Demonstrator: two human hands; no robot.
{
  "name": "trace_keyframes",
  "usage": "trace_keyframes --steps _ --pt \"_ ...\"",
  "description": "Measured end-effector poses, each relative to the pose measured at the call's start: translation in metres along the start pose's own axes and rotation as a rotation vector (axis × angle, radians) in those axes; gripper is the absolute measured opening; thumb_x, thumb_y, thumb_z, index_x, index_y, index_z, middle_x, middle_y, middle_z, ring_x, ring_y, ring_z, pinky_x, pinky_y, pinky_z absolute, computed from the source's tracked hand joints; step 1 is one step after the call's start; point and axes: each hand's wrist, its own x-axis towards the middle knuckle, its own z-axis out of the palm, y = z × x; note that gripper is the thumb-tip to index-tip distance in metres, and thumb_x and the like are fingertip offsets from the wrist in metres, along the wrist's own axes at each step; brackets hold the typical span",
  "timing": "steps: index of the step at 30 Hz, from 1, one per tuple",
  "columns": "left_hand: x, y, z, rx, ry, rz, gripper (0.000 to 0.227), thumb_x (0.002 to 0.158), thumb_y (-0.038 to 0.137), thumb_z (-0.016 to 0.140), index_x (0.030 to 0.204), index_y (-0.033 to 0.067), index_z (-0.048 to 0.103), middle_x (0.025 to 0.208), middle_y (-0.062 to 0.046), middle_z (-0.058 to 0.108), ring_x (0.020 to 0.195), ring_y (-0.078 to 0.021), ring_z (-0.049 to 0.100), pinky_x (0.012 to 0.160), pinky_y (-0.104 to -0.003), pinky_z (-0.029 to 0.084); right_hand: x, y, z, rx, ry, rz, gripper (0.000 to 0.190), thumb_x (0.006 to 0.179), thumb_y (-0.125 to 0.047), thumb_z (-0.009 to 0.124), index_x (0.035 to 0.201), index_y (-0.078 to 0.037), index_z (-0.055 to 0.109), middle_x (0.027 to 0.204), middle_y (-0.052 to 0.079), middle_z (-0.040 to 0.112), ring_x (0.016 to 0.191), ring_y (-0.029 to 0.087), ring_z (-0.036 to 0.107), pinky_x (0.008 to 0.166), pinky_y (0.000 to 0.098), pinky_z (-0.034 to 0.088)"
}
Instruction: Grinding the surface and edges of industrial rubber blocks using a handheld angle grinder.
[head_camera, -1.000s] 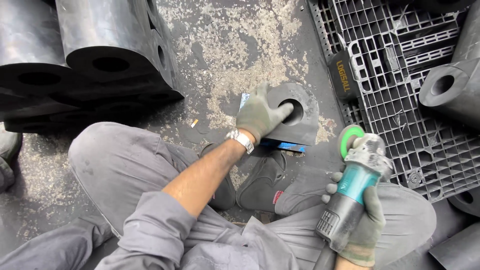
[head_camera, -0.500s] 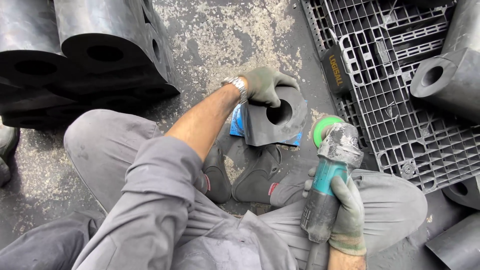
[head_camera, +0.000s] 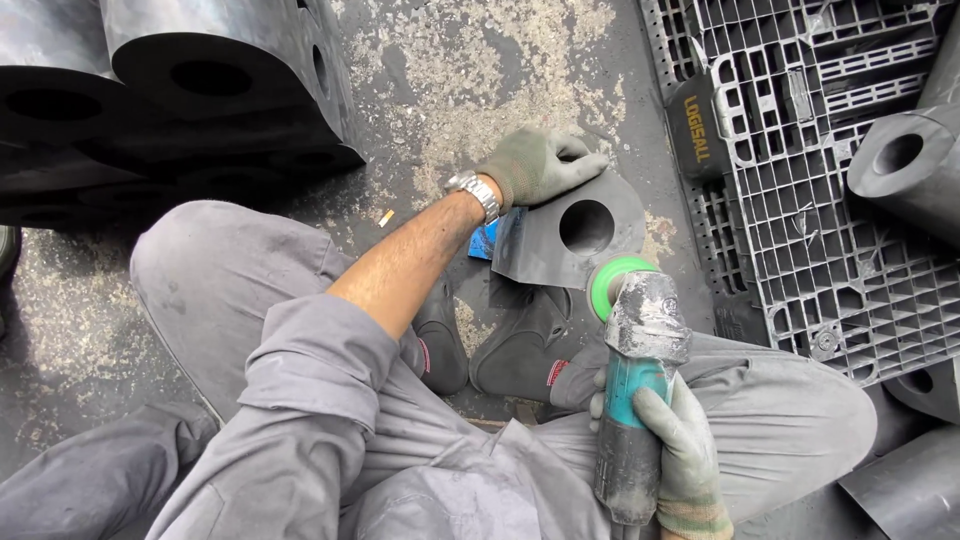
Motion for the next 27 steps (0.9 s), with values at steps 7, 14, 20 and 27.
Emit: trace_keyframes --steps 7,14,20,27 --pt "-0.005 -0.005 0.005 -0.136 0.022 -0.201 0.05 0.086 0.063 0.059 0.101 0.0219 0.083 0.094 -0.003 0.081 0.087 -0.0179 0.077 0.082 -0.032 0.058 0.008 0.002 0.024 -0.044 -0.072 0.033 0.051 0.092 -0.026 0.067 0.127 0.009 0.054 0.102 0.022 0.07 0.082 0.025 0.069 0.075 0.0374 0.058" --pt "-0.003 -0.008 0.002 -0.175 -0.029 -0.204 0.05 0.086 0.064 0.061 0.102 0.0221 0.083 0.091 -0.003 0.081 0.086 -0.0158 0.079 0.083 -0.031 0.059 0.022 -0.01 0.057 -0.301 -0.108 0.149 0.048 0.087 -0.026 0.069 0.119 0.009 0.062 0.09 0.02 0.073 0.079 0.023 0.071 0.075 0.0361 0.058" --pt "-0.003 -0.005 0.002 -0.217 -0.056 -0.257 0.046 0.085 0.063 0.061 0.099 0.0249 0.083 0.089 0.001 0.082 0.083 -0.0127 0.078 0.08 -0.031 0.059 0.005 -0.016 0.025 -0.111 0.114 0.092 0.05 0.089 -0.026 0.068 0.124 0.009 0.056 0.091 0.021 0.071 0.077 0.026 0.069 0.072 0.0392 0.058" --pt "-0.001 -0.007 0.004 -0.175 -0.03 -0.223 0.047 0.083 0.063 0.061 0.098 0.0256 0.084 0.091 0.001 0.082 0.085 -0.0142 0.077 0.082 -0.031 0.058 0.016 -0.011 0.046 -0.247 -0.006 0.157 0.049 0.084 -0.023 0.07 0.123 0.004 0.057 0.093 0.02 0.073 0.08 0.023 0.07 0.075 0.0359 0.057"
